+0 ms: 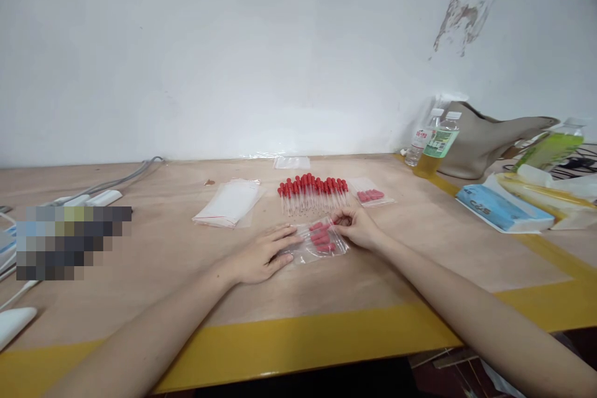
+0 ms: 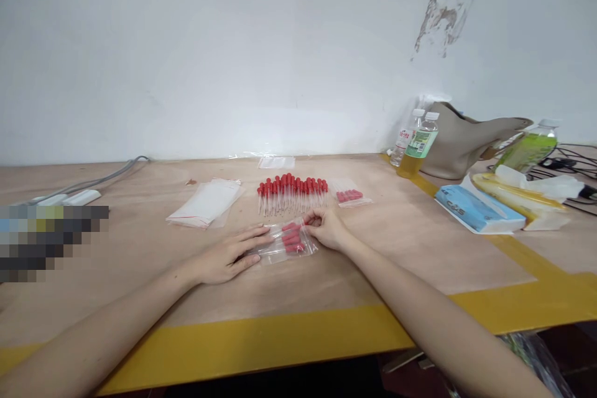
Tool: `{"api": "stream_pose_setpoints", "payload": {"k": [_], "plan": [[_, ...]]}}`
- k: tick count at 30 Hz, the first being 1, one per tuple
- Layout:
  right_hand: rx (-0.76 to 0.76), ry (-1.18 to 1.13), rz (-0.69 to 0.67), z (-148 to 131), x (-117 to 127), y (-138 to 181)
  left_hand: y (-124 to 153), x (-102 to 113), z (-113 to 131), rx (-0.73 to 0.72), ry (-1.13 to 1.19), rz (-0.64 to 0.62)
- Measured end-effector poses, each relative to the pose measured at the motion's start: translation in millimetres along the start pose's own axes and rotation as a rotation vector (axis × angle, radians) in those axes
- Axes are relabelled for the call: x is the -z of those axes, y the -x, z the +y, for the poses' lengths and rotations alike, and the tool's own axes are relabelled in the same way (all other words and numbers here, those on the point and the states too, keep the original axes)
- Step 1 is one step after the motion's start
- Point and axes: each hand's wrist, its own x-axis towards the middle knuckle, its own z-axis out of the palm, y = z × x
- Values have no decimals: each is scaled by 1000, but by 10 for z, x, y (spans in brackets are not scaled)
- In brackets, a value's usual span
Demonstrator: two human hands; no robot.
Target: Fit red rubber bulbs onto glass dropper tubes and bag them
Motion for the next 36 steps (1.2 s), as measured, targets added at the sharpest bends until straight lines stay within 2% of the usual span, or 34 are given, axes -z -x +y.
{"api": "stream_pose_setpoints", "payload": {"k": [2,4,9,12,15,18,22,26,31,36], "plan": [[-25,-23,-139,-43,79,21,-2,3,2,-6,10,-5],[-24,5,-178,-68,118,32,-3,2,0,-17,19,-3],[62,159,-8,-36,-7,21,-5,2,-2,-35,12,2],[100,148,7,-13,-68,18,-6,13,5,-34,-3,-9],[157,153,-100,-10,-19,23,-5,16,7,-22,-12,-17],[150,160,-210,-16,62,22,-4,10,-1,-15,-13,-23],[93,238,-139,-33,70,15,-4,10,-3,-24,-10,-27],[89,178,-198,-11,30,9,-3,16,7,-25,-12,-16],[5,218,-40,109,9,13,-2,2,-6,-35,2,-8],[53,160,-27,77,-43,63,-7,4,-14,-51,17,-1]]}}
